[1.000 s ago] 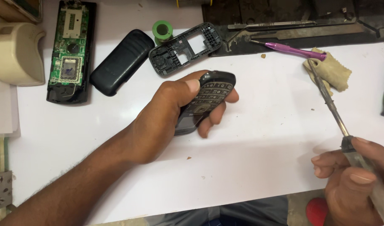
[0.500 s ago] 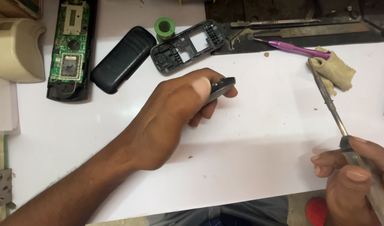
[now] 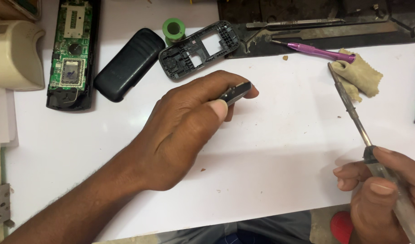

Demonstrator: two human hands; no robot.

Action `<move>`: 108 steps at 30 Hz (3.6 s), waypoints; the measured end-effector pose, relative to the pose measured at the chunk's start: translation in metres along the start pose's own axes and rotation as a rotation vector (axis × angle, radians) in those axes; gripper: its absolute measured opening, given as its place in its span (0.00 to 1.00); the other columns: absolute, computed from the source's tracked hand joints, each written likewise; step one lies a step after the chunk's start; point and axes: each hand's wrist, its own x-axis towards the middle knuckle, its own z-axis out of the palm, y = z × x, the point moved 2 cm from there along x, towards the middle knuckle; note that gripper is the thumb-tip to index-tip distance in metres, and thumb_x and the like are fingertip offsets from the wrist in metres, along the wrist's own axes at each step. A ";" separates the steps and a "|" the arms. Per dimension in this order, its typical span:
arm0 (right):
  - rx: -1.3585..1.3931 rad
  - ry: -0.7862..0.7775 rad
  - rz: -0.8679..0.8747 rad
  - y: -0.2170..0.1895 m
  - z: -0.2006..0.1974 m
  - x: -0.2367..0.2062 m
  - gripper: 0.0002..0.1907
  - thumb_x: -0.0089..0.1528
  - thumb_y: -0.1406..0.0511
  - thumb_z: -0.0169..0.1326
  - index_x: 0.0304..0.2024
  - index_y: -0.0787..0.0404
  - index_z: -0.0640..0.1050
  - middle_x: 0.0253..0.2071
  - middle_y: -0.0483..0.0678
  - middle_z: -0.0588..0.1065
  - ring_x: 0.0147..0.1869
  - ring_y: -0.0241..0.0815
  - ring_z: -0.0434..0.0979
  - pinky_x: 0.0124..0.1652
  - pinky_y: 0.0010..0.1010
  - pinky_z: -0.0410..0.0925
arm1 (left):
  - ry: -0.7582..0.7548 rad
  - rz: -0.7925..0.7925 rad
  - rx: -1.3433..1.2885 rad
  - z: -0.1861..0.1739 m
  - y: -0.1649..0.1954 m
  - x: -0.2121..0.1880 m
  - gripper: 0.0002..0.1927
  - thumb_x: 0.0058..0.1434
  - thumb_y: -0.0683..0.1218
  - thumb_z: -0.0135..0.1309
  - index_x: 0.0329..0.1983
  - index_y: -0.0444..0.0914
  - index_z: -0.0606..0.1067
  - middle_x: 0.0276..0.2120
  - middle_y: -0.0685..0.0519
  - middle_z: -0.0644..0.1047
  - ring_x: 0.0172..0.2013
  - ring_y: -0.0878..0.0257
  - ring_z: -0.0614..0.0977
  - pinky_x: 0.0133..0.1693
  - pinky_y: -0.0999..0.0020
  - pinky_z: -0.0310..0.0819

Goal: The person works on a disassembled mobile phone at a repair bench. They hold the phone's blue motherboard with one hand and use a soldering iron with the other to solder points on the board, briefly handling the keypad and casing parts and repositioning the board between soldering passes.

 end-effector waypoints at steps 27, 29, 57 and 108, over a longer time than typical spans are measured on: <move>-0.043 0.004 0.011 0.004 0.002 -0.002 0.27 0.78 0.51 0.55 0.61 0.68 0.67 0.39 0.57 0.72 0.39 0.49 0.81 0.40 0.34 0.73 | 0.180 0.195 0.380 0.001 0.007 -0.007 0.21 0.52 0.52 0.44 0.38 0.36 0.81 0.23 0.54 0.73 0.24 0.64 0.73 0.24 0.62 0.64; -0.059 0.003 0.015 0.002 0.002 -0.002 0.28 0.79 0.50 0.55 0.61 0.68 0.66 0.40 0.58 0.72 0.39 0.48 0.81 0.41 0.35 0.74 | 0.190 0.200 0.393 0.001 0.007 -0.007 0.21 0.52 0.52 0.45 0.37 0.36 0.82 0.22 0.55 0.73 0.23 0.64 0.73 0.24 0.63 0.64; 0.440 -0.020 0.144 0.095 -0.062 -0.021 0.20 0.75 0.63 0.53 0.63 0.68 0.64 0.36 0.54 0.72 0.37 0.45 0.69 0.46 0.41 0.68 | 0.246 0.092 0.715 0.007 -0.020 0.002 0.35 0.57 0.47 0.65 0.65 0.30 0.68 0.40 0.44 0.77 0.33 0.55 0.84 0.32 0.60 0.79; -0.078 -0.360 -0.040 0.052 -0.027 0.020 0.19 0.66 0.60 0.54 0.55 0.63 0.69 0.29 0.48 0.73 0.29 0.37 0.74 0.41 0.38 0.78 | 0.166 0.116 0.682 0.003 -0.035 0.002 0.23 0.54 0.42 0.66 0.50 0.36 0.71 0.32 0.51 0.77 0.27 0.59 0.80 0.34 0.56 0.68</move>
